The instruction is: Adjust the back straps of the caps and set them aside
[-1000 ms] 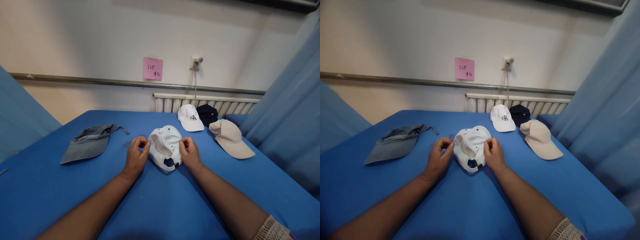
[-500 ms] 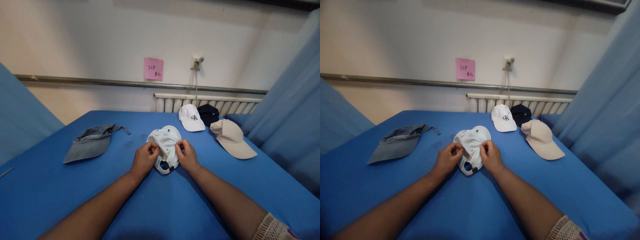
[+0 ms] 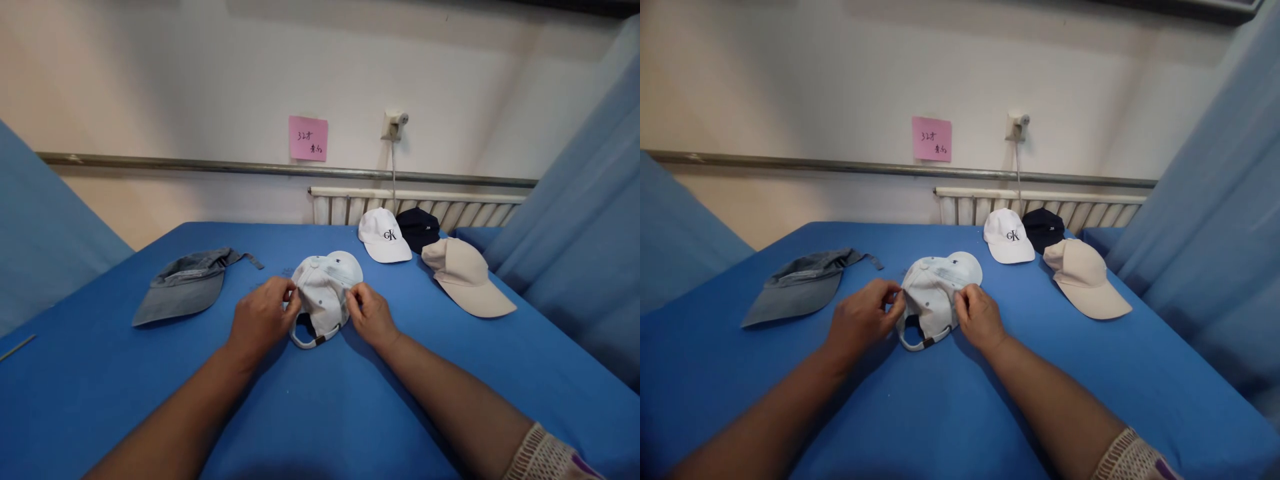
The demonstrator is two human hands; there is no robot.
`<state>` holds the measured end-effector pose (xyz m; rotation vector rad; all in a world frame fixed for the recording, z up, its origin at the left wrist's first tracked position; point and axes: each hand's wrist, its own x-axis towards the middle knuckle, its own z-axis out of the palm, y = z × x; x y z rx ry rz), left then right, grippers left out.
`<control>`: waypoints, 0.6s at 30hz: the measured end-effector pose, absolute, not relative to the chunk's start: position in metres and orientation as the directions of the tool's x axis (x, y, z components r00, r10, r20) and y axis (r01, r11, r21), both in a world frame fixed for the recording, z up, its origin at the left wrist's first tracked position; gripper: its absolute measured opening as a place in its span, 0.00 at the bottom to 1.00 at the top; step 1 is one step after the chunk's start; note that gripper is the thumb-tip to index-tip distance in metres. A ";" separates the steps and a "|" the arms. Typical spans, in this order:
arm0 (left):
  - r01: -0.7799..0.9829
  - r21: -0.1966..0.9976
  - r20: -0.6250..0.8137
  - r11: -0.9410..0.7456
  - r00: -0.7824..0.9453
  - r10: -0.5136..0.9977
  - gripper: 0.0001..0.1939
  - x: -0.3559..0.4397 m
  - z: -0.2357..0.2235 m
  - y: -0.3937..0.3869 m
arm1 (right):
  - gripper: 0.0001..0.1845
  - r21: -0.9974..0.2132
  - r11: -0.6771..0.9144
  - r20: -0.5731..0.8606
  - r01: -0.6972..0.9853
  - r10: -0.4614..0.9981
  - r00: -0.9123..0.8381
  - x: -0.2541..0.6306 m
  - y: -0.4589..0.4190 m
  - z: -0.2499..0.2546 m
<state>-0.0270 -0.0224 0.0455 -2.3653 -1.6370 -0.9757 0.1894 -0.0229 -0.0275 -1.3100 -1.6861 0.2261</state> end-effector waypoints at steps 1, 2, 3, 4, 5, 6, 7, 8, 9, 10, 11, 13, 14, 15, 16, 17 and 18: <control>0.869 0.285 0.552 -0.404 0.197 0.811 0.08 -0.030 0.044 -0.020 | 0.10 -0.653 0.398 0.558 0.644 0.828 0.054 0.191 -0.021 -0.029; 0.865 0.309 0.543 -0.395 0.180 0.820 0.08 -0.033 0.043 -0.017 | 0.10 -0.672 0.382 0.552 0.634 0.829 0.086 0.194 -0.019 -0.030; 0.860 0.335 0.535 -0.384 0.162 0.829 0.08 -0.037 0.043 -0.013 | 0.10 -0.697 0.361 0.540 0.619 0.833 0.122 0.197 -0.016 -0.032; 0.856 0.358 0.530 -0.374 0.144 0.836 0.08 -0.041 0.043 -0.009 | 0.09 -0.725 0.336 0.521 0.601 0.838 0.160 0.200 -0.012 -0.035; 0.854 0.374 0.530 -0.362 0.124 0.839 0.08 -0.045 0.044 -0.006 | 0.09 -0.754 0.310 0.500 0.579 0.843 0.200 0.203 -0.009 -0.037; 0.855 0.383 0.535 -0.350 0.104 0.839 0.08 -0.049 0.045 -0.002 | 0.08 -0.779 0.285 0.478 0.558 0.846 0.235 0.205 -0.005 -0.041; 0.860 0.385 0.542 -0.334 0.081 0.836 0.08 -0.053 0.046 0.002 | 0.08 -0.801 0.264 0.458 0.537 0.848 0.266 0.207 -0.001 -0.044; 0.867 0.387 0.547 -0.315 0.060 0.835 0.08 -0.057 0.046 0.005 | 0.08 -0.821 0.243 0.436 0.517 0.851 0.292 0.209 0.002 -0.048; 0.872 0.389 0.545 -0.297 0.042 0.837 0.08 -0.060 0.046 0.008 | 0.09 -0.843 0.209 0.399 0.495 0.861 0.316 0.211 0.005 -0.051; 0.874 0.396 0.537 -0.283 0.030 0.843 0.08 -0.063 0.046 0.011 | 0.10 -0.866 0.163 0.349 0.472 0.874 0.338 0.212 0.008 -0.055; 0.872 0.407 0.523 -0.271 0.020 0.852 0.09 -0.066 0.045 0.014 | 0.11 -0.887 0.108 0.289 0.449 0.888 0.358 0.213 0.011 -0.058; 0.856 0.450 0.490 -0.254 0.001 0.872 0.09 -0.069 0.042 0.018 | 0.14 -0.913 -0.002 0.172 0.408 0.904 0.390 0.216 0.017 -0.063; 0.840 0.483 0.476 -0.246 -0.016 0.879 0.09 -0.070 0.041 0.019 | 0.16 -0.918 -0.043 0.131 0.395 0.906 0.402 0.217 0.022 -0.064; 0.817 0.526 0.467 -0.235 -0.046 0.883 0.09 -0.071 0.039 0.021 | 0.18 -0.919 -0.069 0.106 0.389 0.905 0.411 0.219 0.027 -0.064; 0.789 0.573 0.460 -0.223 -0.085 0.884 0.09 -0.072 0.037 0.022 | 0.20 -0.918 -0.087 0.090 0.387 0.904 0.417 0.221 0.034 -0.062; 0.758 0.617 0.455 -0.212 -0.124 0.882 0.10 -0.074 0.036 0.024 | 0.21 -0.917 -0.107 0.071 0.385 0.904 0.421 0.223 0.041 -0.060; 0.729 0.654 0.450 -0.200 -0.163 0.878 0.11 -0.075 0.034 0.026 | 0.23 -0.915 -0.127 0.051 0.384 0.905 0.422 0.224 0.050 -0.057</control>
